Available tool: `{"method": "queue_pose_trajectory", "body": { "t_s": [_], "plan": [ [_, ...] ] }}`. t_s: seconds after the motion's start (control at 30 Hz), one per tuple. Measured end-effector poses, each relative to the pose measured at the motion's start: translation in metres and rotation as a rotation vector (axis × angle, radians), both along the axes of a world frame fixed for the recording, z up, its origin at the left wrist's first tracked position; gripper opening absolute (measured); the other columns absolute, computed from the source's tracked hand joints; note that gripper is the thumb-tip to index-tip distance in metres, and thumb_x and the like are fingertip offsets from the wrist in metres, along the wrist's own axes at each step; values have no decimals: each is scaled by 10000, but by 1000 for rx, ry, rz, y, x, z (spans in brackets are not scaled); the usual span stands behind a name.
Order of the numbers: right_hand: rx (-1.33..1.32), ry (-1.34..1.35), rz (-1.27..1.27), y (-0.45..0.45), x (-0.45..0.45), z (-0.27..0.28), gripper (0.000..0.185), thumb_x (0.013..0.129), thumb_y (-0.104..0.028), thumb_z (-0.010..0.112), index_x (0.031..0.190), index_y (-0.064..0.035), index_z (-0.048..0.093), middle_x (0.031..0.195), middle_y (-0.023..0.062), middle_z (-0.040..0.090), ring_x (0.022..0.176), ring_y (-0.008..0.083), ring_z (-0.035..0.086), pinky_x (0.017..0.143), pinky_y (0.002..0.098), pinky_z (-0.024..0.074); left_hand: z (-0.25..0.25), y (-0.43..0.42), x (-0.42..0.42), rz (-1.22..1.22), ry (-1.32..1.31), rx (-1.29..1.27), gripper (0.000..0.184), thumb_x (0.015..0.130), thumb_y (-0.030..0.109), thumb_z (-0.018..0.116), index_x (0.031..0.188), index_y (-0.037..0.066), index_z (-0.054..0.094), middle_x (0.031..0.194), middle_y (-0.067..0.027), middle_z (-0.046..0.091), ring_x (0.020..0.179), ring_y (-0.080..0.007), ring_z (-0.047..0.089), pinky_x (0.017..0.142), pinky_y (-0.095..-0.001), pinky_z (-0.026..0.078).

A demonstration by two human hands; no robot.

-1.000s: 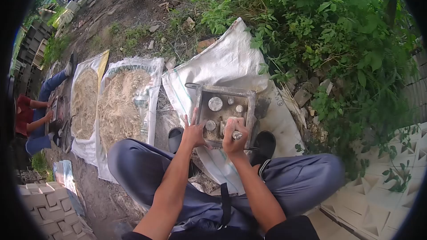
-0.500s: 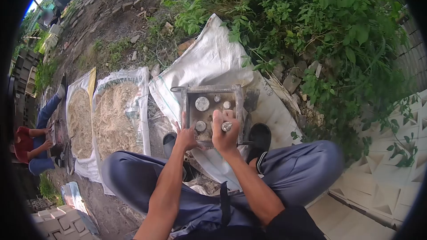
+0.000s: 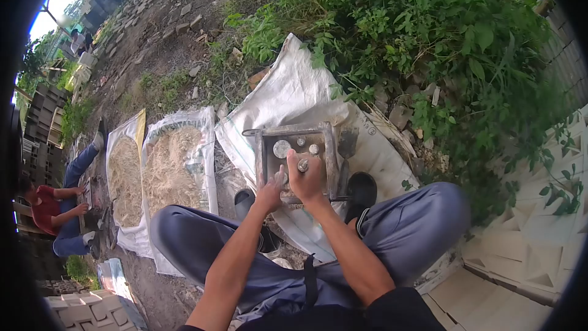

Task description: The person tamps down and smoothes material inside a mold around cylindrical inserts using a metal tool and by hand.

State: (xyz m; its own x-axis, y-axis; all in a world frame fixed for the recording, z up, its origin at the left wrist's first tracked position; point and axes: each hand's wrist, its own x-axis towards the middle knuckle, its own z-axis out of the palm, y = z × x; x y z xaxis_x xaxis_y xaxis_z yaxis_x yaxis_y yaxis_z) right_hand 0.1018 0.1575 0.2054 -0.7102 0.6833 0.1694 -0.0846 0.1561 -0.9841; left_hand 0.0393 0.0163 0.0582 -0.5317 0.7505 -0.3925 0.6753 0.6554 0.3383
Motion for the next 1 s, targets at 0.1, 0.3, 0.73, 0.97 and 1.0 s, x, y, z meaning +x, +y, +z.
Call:
{"method": "queue_pose_trajectory", "body": {
  "t_s": [0.1, 0.3, 0.73, 0.97, 1.0],
  "plan": [
    [-103, 100, 62, 11, 1, 37, 462, 965, -154, 534, 531, -54, 409, 503, -46, 386, 451, 55, 327, 429, 279, 242, 5, 9, 12, -1, 156, -75, 1051, 703, 277, 780, 1522, 112, 144, 1030, -148, 691, 1030, -309, 622, 1090, -525, 305],
    [-115, 150, 96, 35, 6, 55, 467, 972, -145, 524, 536, -55, 384, 525, -62, 361, 467, 40, 287, 435, 264, 207, -2, 4, -5, 59, -52, 121, 528, 778, 158, 658, 1266, 78, 473, 1055, -167, 645, 1062, -331, 590, 938, -464, 445],
    [50, 84, 2, 52, 0, 10, 434, 936, -137, 523, 531, -12, 428, 516, 11, 454, 487, 86, 396, 480, 303, 299, 5, 44, -15, 280, -21, -43, 775, 876, 320, 610, 1417, -105, 255, 1435, -332, 335, 1342, -417, 355, 1118, -423, 319],
    [-90, 58, 7, 48, -2, 11, 419, 938, -162, 545, 555, -13, 463, 507, 30, 433, 475, 122, 403, 487, 347, 311, -30, 20, -33, 95, -58, 113, 709, 775, 264, 692, 1377, 31, 398, 1340, -192, 478, 1266, -362, 444, 1078, -409, 371],
    [55, 78, 19, 46, -5, 17, 410, 934, -161, 548, 565, -1, 474, 511, 61, 442, 476, 156, 416, 492, 362, 313, -28, 19, -38, 9, -87, 119, 665, 772, 274, 697, 1345, 48, 446, 1325, -182, 495, 1241, -362, 468, 1069, -412, 380]
  ]
}}
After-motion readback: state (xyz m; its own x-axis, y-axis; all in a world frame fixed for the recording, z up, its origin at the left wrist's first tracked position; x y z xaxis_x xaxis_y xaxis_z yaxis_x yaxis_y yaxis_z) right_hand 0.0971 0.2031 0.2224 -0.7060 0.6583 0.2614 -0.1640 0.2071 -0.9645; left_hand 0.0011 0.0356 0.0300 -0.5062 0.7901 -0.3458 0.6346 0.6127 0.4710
